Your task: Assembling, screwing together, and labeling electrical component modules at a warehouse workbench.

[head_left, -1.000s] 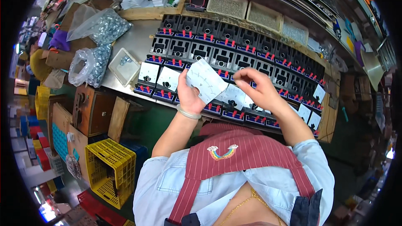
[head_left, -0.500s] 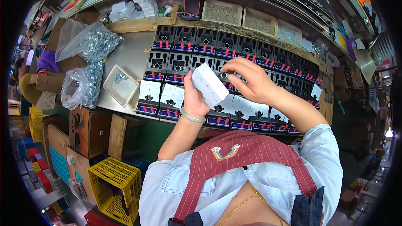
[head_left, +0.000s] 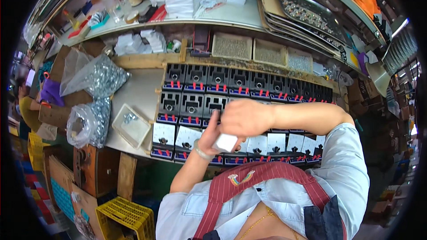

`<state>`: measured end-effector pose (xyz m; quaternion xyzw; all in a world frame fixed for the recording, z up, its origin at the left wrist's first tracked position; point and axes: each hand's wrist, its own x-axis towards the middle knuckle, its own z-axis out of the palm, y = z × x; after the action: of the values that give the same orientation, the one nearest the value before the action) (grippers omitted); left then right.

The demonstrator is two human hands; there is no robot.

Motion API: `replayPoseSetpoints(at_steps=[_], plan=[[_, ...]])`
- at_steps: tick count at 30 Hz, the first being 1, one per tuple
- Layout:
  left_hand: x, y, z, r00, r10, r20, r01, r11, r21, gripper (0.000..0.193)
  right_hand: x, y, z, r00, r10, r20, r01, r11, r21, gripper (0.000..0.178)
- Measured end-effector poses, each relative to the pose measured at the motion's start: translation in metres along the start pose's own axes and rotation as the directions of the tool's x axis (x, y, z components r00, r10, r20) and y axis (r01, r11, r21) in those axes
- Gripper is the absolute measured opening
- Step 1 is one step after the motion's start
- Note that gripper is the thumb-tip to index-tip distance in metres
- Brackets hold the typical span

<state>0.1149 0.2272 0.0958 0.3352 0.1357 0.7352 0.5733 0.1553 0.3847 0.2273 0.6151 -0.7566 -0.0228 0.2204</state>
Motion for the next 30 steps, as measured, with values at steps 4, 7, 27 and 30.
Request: replayPoseSetpoints(at_steps=[4,7,27,30], plan=[[-0.024,0.009,-0.009,0.891,0.334,-0.308,-0.324,0.942,0.083,0.079,0.025,0.079,-0.038,0.818,0.533,-0.217,-0.560,0.824,-0.089,0.052],[-0.041,0.013,-0.019,0.834,0.347,-0.429,-0.322,0.938,0.132,0.057,0.034,0.177,-0.075,0.666,0.639,-0.385,-0.746,0.578,-0.331,0.059],[-0.072,-0.037,-0.039,0.803,0.319,-0.504,-0.365,0.931,0.008,0.040,0.015,0.292,-0.075,0.027,0.983,-0.179,-0.993,0.006,-0.117,0.069],[-0.073,-0.043,-0.045,0.793,0.290,-0.536,-0.359,0.933,-0.026,0.039,0.004,0.311,-0.060,-0.058,0.994,-0.096,-0.998,-0.056,0.021,0.081]])
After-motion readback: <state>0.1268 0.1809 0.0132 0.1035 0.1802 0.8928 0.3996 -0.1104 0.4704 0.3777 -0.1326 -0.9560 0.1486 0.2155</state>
